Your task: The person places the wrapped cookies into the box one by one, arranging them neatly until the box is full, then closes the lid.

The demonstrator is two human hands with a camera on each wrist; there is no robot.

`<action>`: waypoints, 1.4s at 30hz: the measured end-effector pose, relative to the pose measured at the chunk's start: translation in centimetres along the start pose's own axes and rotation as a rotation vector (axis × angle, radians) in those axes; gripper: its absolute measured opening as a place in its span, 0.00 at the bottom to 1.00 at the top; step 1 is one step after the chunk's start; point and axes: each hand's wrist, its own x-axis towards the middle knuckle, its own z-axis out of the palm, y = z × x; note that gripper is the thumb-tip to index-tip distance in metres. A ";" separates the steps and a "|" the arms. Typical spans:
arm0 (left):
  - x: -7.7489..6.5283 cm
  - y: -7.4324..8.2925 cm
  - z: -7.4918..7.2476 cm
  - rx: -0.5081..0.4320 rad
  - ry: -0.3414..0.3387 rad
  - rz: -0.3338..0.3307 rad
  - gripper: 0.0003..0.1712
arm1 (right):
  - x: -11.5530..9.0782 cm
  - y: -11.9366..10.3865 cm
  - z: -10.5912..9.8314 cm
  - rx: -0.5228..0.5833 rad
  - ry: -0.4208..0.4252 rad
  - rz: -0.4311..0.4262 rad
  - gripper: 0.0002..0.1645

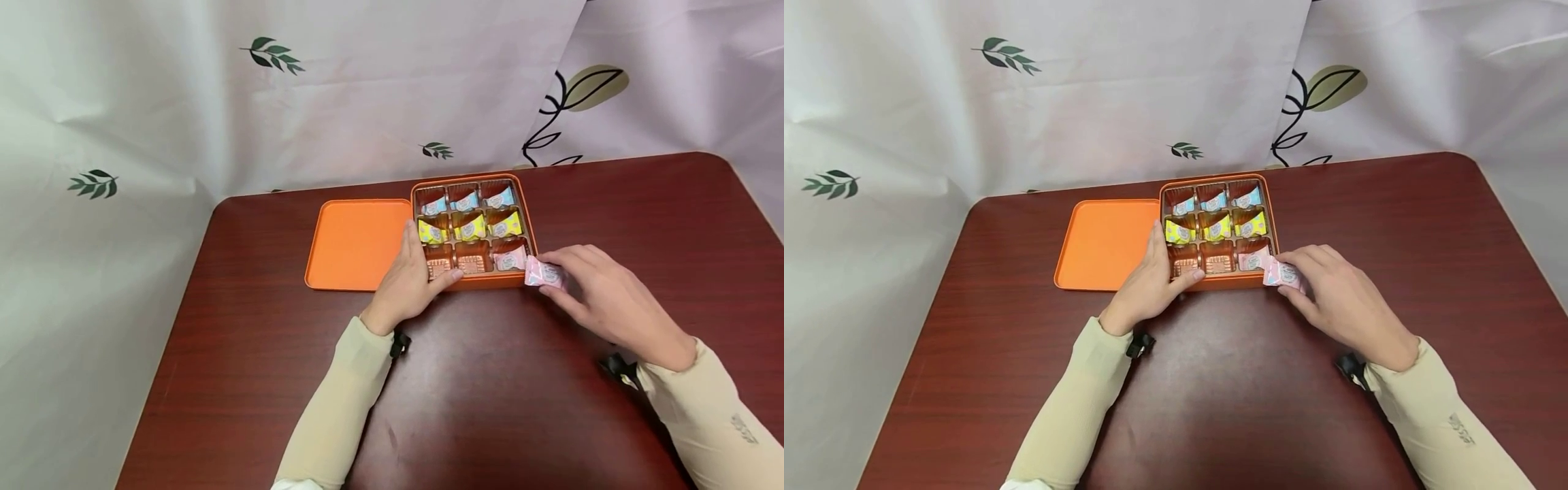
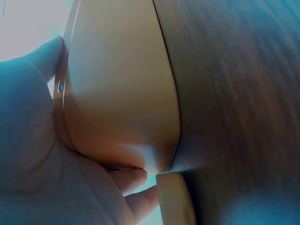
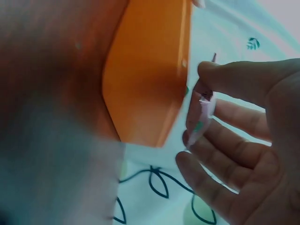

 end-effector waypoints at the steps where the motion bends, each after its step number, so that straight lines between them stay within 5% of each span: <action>1: 0.0 0.0 0.0 0.001 -0.001 0.001 0.66 | 0.0 -0.1 0.2 0.009 0.007 -0.005 0.29; 12: -0.1 0.0 -0.1 -0.012 -0.002 0.002 0.65 | 0.4 -0.7 1.6 0.050 0.105 -0.058 0.31; 34: -0.2 0.0 -0.1 -0.001 0.008 0.006 0.65 | 6.2 -3.1 2.9 0.115 0.063 -0.072 0.25; 42: -0.3 0.0 -0.1 -0.011 0.003 0.002 0.65 | 6.4 -2.9 3.8 0.149 0.060 -0.117 0.21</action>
